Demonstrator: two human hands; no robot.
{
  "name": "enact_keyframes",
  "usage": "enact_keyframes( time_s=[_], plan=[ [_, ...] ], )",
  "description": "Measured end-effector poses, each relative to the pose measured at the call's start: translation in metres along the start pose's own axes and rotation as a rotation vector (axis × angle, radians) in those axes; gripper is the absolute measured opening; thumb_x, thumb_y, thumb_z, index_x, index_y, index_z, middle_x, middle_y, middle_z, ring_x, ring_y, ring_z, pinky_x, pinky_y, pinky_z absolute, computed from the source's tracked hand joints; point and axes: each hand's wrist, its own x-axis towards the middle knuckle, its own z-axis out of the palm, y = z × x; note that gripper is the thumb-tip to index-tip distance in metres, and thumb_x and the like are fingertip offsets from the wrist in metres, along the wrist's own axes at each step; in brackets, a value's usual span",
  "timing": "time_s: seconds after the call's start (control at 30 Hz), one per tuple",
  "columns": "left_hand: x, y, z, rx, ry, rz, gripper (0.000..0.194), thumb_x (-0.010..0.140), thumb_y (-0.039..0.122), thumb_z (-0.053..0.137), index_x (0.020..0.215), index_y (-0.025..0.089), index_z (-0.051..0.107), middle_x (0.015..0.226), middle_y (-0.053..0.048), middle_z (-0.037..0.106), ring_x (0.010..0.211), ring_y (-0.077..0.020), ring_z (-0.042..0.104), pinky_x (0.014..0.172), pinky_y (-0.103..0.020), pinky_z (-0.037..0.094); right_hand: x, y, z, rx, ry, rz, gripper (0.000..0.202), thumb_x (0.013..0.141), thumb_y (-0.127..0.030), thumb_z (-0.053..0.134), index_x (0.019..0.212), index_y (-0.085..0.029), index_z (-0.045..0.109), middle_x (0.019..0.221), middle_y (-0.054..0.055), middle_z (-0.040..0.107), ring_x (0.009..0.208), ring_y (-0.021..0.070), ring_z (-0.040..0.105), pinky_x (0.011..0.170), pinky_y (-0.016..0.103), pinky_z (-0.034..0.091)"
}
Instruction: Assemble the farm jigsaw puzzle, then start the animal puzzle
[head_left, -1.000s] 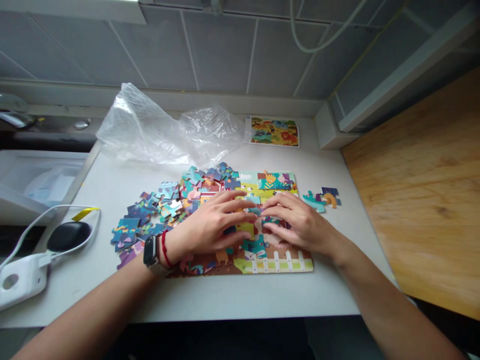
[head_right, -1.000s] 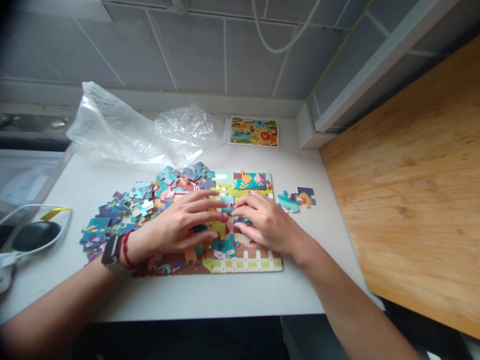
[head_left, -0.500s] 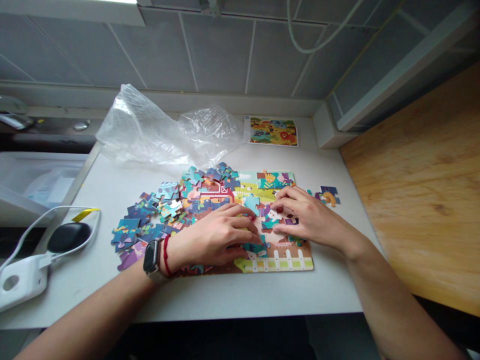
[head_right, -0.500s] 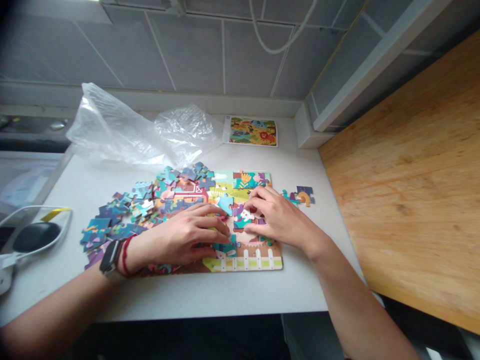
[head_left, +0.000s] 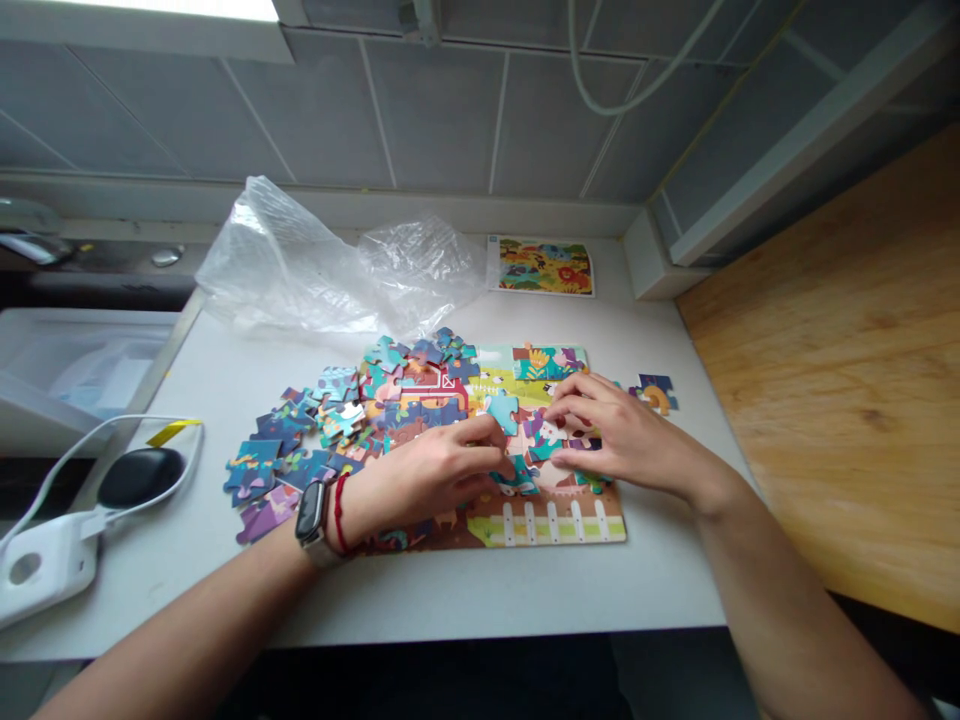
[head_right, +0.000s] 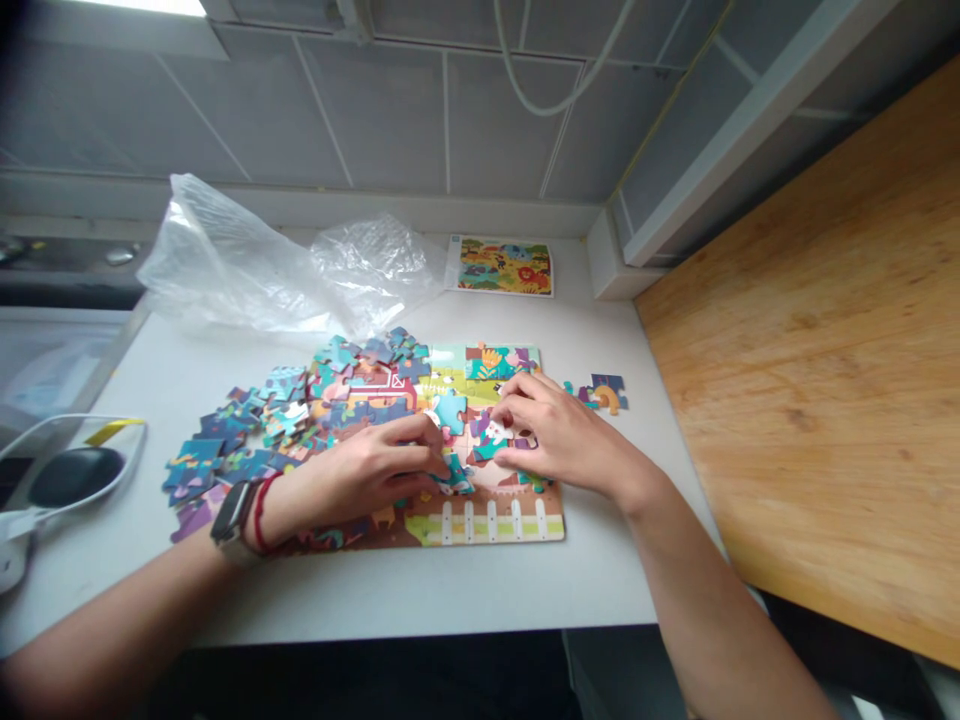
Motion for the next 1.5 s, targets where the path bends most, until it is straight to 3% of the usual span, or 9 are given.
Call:
enact_keyframes(
  time_s=[0.1,0.2,0.37,0.43,0.63,0.93,1.07,1.2,1.5],
  plan=[
    [0.002,-0.003,0.000,-0.085,0.135,-0.008,0.011,0.105,0.015,0.064,0.104,0.019,0.075,0.104,-0.008,0.071,0.097,-0.0172,0.072,0.087,-0.028,0.060,0.000,-0.002,-0.002,0.062,-0.014,-0.029,0.028,0.085,-0.034,0.089,0.108,-0.024,0.078,0.121,0.010,0.068,0.118,0.0303,0.067,0.099,0.046,0.059],
    [0.006,-0.004,-0.003,-0.130,0.243,-0.056,0.011,0.105,0.018,0.065,0.102,0.019,0.076,0.100,-0.006,0.077,0.093,-0.0171,0.074,0.087,-0.030,0.061,0.001,-0.009,-0.001,0.240,0.023,-0.065,0.037,0.091,-0.039,0.084,0.124,-0.025,0.075,0.123,0.010,0.071,0.118,0.0284,0.068,0.100,0.044,0.059],
    [0.007,0.000,-0.005,-0.222,0.295,-0.203,0.008,0.103,0.020,0.069,0.102,0.019,0.076,0.098,-0.004,0.081,0.089,-0.0151,0.076,0.080,-0.027,0.061,0.002,-0.025,0.016,0.630,0.068,0.041,0.045,0.099,-0.039,0.074,0.142,-0.024,0.067,0.111,0.008,0.077,0.088,0.0185,0.073,0.070,0.030,0.063],
    [0.007,0.002,-0.004,-0.257,0.314,-0.229,0.007,0.102,0.021,0.070,0.100,0.018,0.076,0.097,-0.004,0.081,0.089,-0.0151,0.077,0.081,-0.026,0.062,0.004,-0.029,0.024,0.665,0.091,0.119,0.042,0.098,-0.036,0.074,0.138,-0.024,0.071,0.112,0.007,0.078,0.081,0.0167,0.072,0.067,0.030,0.063],
    [0.007,0.004,-0.004,-0.336,0.327,-0.242,0.007,0.101,0.023,0.073,0.099,0.017,0.076,0.102,-0.006,0.081,0.093,-0.0167,0.077,0.084,-0.029,0.063,0.007,-0.029,0.029,0.783,0.151,0.180,0.025,0.097,-0.035,0.073,0.117,-0.022,0.081,0.112,0.008,0.081,0.094,0.0216,0.077,0.079,0.033,0.066],
    [0.006,0.001,-0.004,-0.121,0.465,-0.196,0.013,0.104,0.017,0.063,0.112,0.019,0.073,0.103,-0.004,0.080,0.092,-0.0138,0.076,0.084,-0.027,0.061,0.010,-0.018,0.032,1.003,0.256,0.265,0.028,0.087,-0.040,0.085,0.100,-0.023,0.067,0.085,-0.001,0.066,0.065,0.0129,0.067,0.060,0.027,0.063],
    [0.005,-0.002,-0.006,0.013,0.462,-0.172,0.012,0.106,0.018,0.060,0.112,0.019,0.071,0.103,-0.005,0.079,0.093,-0.0167,0.074,0.085,-0.032,0.060,0.011,-0.018,0.032,1.050,0.312,0.273,0.044,0.083,-0.037,0.088,0.119,-0.027,0.066,0.095,-0.002,0.060,0.068,0.0123,0.070,0.061,0.029,0.068],
    [0.005,-0.007,-0.005,0.154,0.408,-0.118,0.013,0.108,0.019,0.058,0.112,0.020,0.070,0.106,-0.007,0.077,0.101,-0.0215,0.070,0.092,-0.040,0.059,0.010,-0.021,0.028,1.040,0.257,0.318,0.059,0.087,-0.035,0.084,0.143,-0.032,0.064,0.106,0.000,0.058,0.075,0.0144,0.077,0.070,0.033,0.072],
    [0.002,-0.018,0.002,0.367,0.241,-0.065,0.022,0.106,0.020,0.063,0.127,0.018,0.068,0.140,-0.012,0.070,0.137,-0.0308,0.060,0.116,-0.056,0.055,0.012,-0.018,0.033,1.138,0.291,0.363,0.042,0.086,-0.043,0.085,0.118,-0.030,0.061,0.108,0.001,0.062,0.080,0.0191,0.078,0.075,0.039,0.073]
  ],
)
